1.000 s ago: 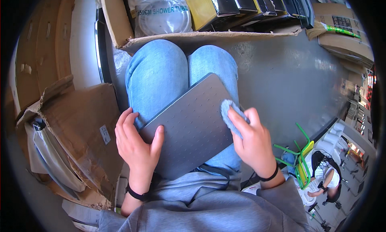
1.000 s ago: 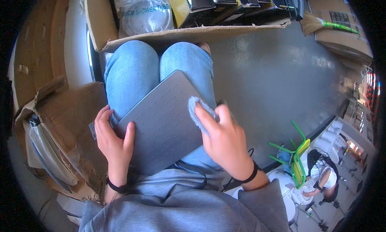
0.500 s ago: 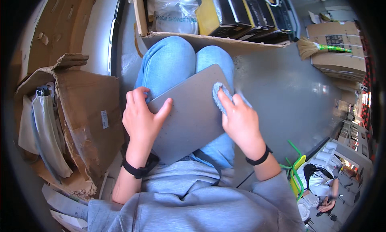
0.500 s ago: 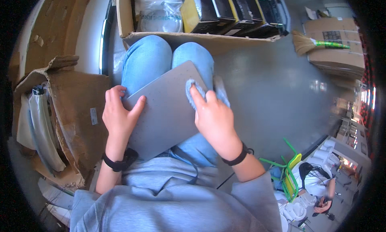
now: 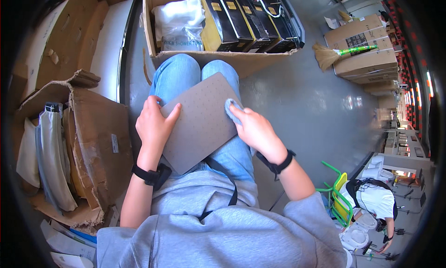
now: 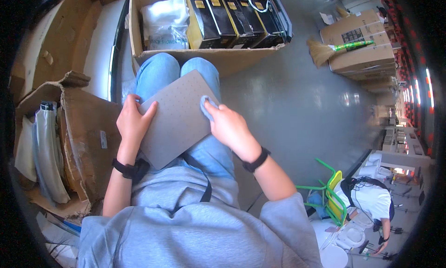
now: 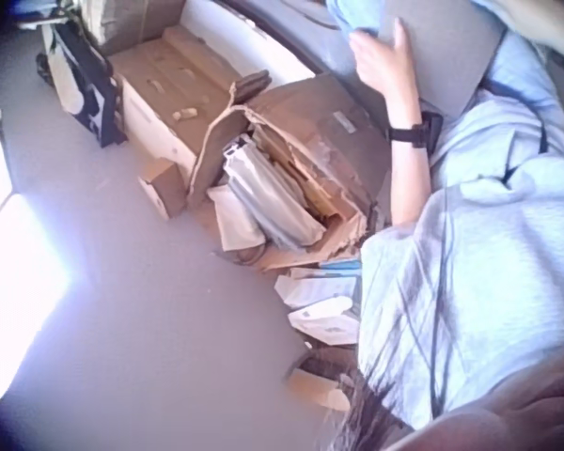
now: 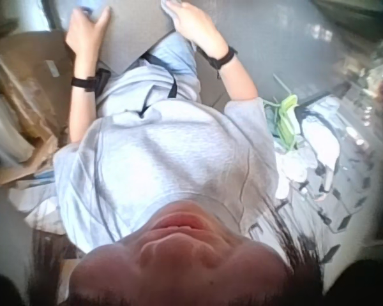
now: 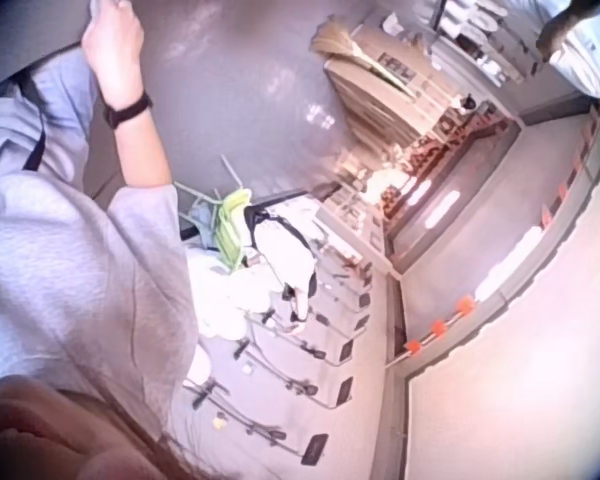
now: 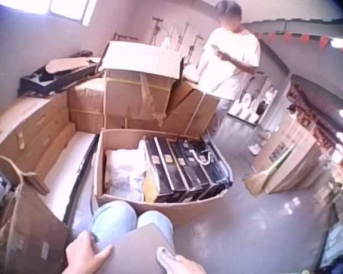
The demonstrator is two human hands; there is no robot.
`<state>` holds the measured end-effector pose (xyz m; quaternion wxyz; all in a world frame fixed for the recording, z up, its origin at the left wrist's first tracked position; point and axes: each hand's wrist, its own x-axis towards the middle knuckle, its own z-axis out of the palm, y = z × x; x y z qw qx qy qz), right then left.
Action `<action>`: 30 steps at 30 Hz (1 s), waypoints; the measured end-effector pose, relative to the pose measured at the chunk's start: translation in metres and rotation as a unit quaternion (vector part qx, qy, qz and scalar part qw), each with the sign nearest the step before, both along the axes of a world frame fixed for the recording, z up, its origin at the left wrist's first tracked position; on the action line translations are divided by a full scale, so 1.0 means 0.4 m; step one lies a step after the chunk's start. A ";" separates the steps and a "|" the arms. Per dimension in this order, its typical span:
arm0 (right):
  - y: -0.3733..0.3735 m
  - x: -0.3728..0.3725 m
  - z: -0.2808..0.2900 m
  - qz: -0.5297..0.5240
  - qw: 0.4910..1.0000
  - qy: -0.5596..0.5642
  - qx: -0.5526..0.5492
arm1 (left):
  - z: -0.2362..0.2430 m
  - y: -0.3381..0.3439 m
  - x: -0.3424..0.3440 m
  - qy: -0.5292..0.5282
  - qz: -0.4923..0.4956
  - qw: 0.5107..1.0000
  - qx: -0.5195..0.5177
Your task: Unpacking and cleaning shower head components with a cloth.
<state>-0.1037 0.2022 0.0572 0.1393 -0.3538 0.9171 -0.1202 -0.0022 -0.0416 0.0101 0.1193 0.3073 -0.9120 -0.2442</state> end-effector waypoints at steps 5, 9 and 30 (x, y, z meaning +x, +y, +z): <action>-0.139 -0.128 -0.017 0.054 0.998 0.027 0.002 | -0.002 0.001 -0.002 0.016 0.006 1.000 0.007; -0.190 -0.151 -0.002 0.071 0.996 0.033 0.037 | -0.008 -0.001 0.009 0.018 0.004 1.000 0.012; -0.012 0.039 0.004 0.006 1.000 -0.027 0.008 | -0.014 -0.006 0.011 0.068 0.001 0.998 -0.005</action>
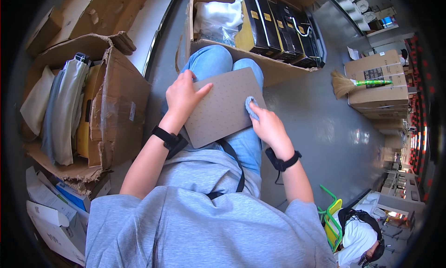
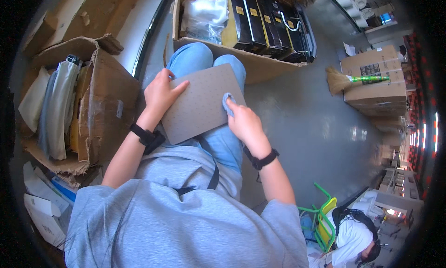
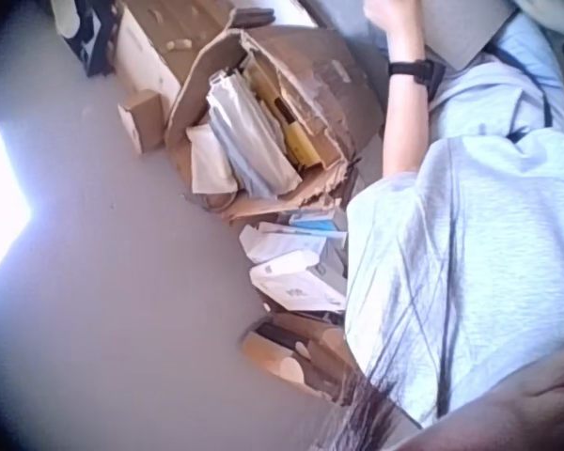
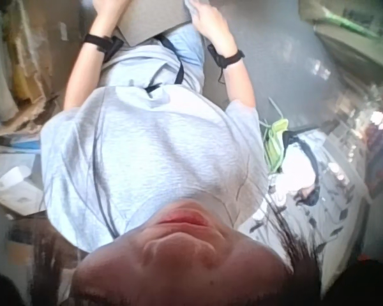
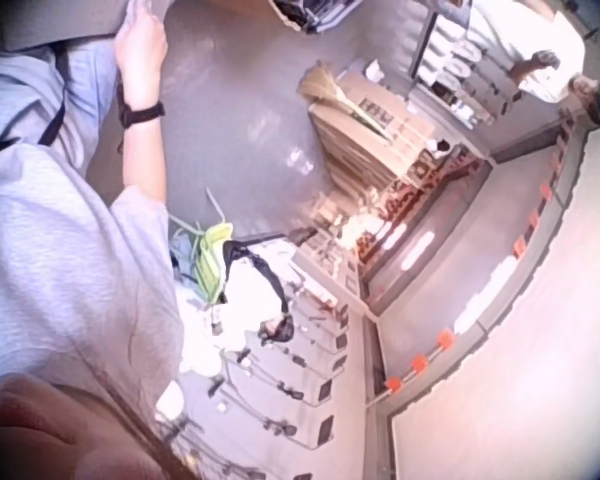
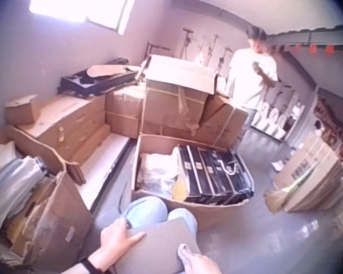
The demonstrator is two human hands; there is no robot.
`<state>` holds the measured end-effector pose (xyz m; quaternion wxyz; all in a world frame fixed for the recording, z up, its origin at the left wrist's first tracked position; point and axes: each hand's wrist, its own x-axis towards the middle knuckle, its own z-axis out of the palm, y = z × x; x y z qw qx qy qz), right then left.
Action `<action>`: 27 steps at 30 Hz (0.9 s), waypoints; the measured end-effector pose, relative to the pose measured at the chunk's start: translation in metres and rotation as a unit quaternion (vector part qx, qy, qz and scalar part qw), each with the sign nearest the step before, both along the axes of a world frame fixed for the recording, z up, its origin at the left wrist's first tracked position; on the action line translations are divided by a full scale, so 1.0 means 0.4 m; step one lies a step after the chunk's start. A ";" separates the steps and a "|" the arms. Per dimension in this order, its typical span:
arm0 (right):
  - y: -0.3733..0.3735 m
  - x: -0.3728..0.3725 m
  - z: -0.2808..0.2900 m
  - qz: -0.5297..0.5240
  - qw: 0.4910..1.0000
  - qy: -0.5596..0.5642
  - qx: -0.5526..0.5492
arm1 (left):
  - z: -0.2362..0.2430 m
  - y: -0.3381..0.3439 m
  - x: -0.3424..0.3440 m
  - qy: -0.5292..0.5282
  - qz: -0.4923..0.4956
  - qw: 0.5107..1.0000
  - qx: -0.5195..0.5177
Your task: Unpacking and cleaning shower head components with a cloth.
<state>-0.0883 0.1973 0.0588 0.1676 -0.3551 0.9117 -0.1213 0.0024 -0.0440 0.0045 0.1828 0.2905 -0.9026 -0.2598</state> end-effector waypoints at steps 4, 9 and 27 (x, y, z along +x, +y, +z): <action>-0.096 -0.074 0.008 0.015 1.000 -0.010 0.013 | 0.001 0.002 -0.003 -0.002 0.005 1.000 0.010; -0.191 -0.153 0.003 0.026 0.999 -0.025 0.038 | 0.000 0.000 -0.003 -0.009 0.011 1.000 0.026; -0.044 0.016 -0.016 0.028 0.991 0.116 0.053 | -0.002 0.006 0.000 -0.007 0.013 1.000 0.014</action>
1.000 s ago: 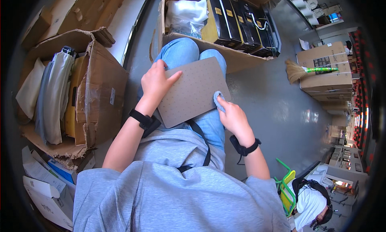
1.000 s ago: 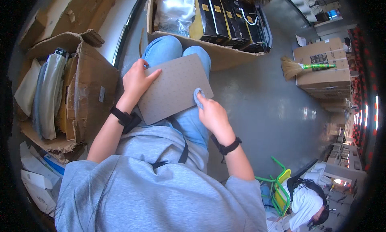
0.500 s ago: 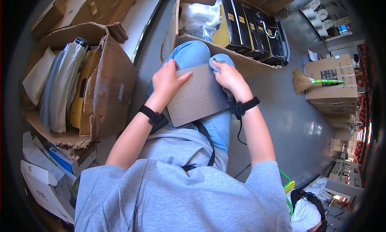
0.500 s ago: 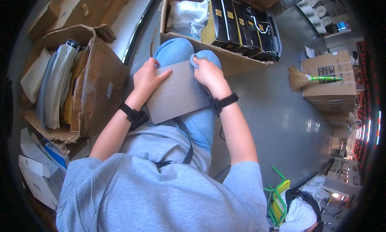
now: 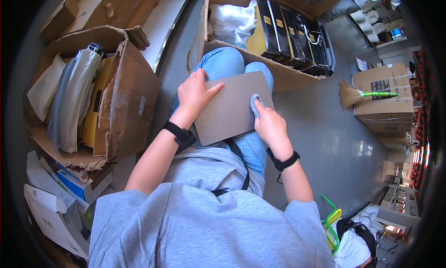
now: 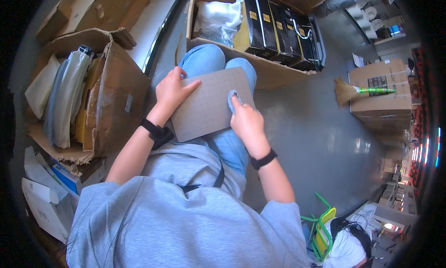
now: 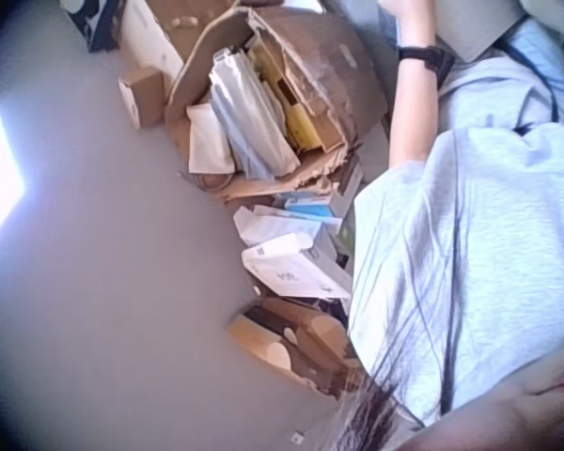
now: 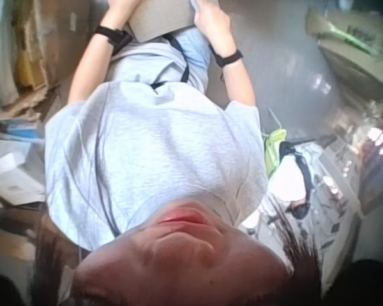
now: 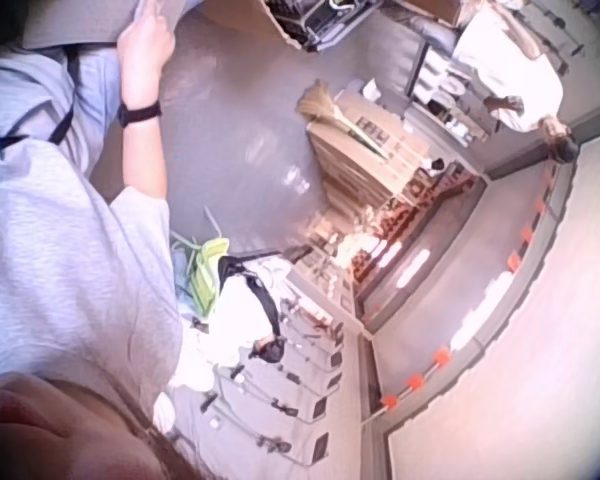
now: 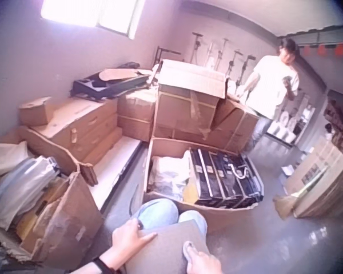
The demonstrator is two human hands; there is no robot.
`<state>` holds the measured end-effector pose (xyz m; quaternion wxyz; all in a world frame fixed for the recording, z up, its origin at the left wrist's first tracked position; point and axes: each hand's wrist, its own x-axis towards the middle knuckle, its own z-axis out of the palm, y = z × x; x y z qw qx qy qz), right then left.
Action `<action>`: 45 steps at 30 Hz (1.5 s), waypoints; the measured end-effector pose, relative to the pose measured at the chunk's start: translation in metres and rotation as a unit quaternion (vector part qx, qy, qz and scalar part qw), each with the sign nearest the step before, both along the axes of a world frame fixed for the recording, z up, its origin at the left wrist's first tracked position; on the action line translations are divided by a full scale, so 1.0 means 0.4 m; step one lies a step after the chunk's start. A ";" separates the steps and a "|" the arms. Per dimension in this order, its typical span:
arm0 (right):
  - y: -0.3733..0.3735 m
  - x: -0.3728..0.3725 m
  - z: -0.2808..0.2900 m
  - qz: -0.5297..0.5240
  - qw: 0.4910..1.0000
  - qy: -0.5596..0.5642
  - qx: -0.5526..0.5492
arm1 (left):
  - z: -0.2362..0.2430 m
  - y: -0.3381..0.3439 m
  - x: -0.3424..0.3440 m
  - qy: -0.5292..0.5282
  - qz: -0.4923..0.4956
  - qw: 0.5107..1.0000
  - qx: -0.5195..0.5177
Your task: Unpacking and cleaning shower head components with a cloth.
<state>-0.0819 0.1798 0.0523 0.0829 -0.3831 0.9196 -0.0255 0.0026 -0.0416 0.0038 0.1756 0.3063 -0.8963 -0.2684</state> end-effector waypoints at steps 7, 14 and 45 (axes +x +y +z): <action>0.080 0.101 0.012 -0.057 0.997 -0.028 0.054 | -0.002 -0.002 -0.002 0.000 -0.003 1.000 -0.010; 0.015 0.057 -0.003 -0.010 0.999 -0.030 -0.030 | -0.017 0.002 -0.007 0.018 0.001 0.997 -0.077; 0.297 -0.070 0.119 -0.364 0.738 -0.222 -0.524 | 0.274 -0.052 -0.003 0.202 -0.135 0.969 -0.036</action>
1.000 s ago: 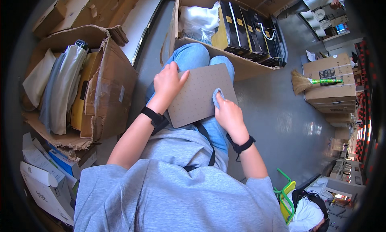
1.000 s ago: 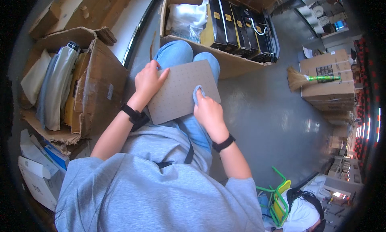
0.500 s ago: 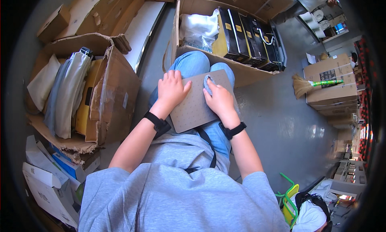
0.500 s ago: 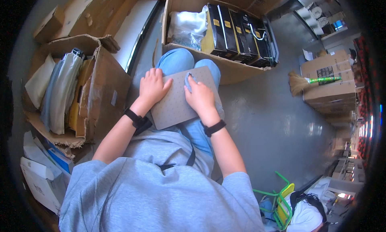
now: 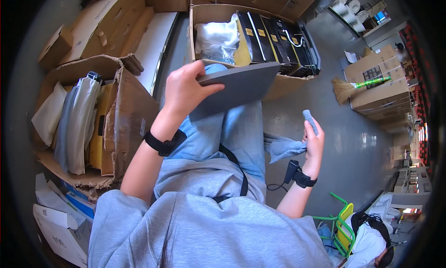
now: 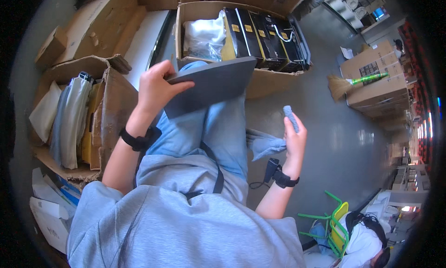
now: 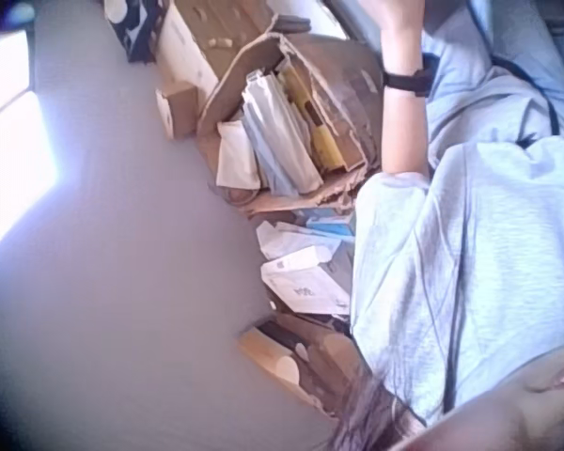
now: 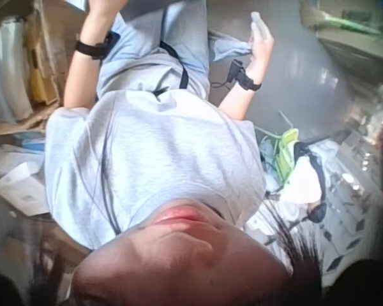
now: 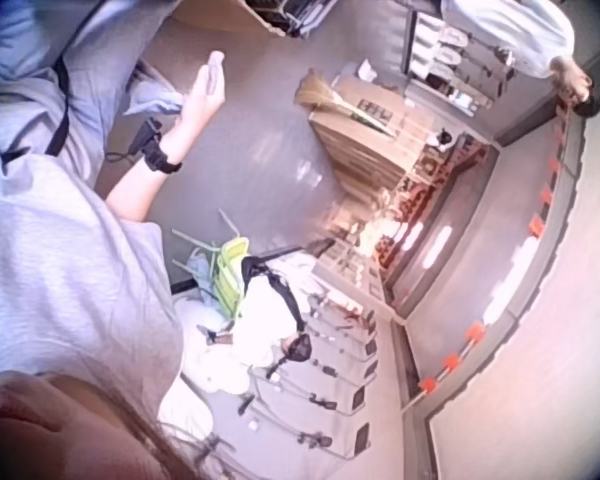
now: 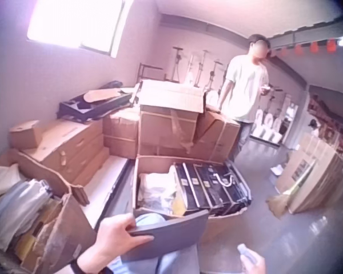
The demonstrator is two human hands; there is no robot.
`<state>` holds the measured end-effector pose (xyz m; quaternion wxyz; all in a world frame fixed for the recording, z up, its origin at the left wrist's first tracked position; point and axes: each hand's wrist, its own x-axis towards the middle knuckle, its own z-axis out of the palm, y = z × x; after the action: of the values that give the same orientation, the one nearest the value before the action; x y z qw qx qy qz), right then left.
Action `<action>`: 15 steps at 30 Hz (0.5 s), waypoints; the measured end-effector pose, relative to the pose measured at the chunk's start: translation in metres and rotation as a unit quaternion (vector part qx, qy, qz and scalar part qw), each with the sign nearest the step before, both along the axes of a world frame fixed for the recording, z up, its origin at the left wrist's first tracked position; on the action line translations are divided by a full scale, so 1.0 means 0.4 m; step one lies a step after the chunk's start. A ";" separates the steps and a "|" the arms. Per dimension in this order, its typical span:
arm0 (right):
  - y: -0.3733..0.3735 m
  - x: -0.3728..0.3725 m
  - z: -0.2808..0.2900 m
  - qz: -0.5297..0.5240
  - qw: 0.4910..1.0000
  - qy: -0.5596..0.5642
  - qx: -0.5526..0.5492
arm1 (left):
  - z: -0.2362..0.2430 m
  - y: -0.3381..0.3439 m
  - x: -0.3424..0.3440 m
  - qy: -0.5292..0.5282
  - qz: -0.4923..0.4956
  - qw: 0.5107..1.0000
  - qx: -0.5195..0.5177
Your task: Unpacking and cleaning shower head components with a cloth.
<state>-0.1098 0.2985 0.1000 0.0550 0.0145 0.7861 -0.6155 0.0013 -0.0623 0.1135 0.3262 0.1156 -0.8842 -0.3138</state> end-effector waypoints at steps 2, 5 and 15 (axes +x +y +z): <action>0.015 0.012 0.018 -0.007 1.000 0.003 -0.001 | 0.018 0.004 -0.007 0.089 -0.034 0.986 -0.136; 0.020 0.034 0.024 -0.001 1.000 0.009 0.012 | -0.028 0.013 0.003 0.096 -0.104 0.955 -0.261; -0.035 0.034 0.005 0.096 0.986 -0.009 0.137 | -0.207 0.061 0.137 -0.124 -0.276 0.946 -0.115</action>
<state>-0.0961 0.2847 0.1020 0.1185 -0.0477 0.8604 -0.4933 0.0560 -0.0379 0.0305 0.1254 -0.1332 -0.9452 -0.2704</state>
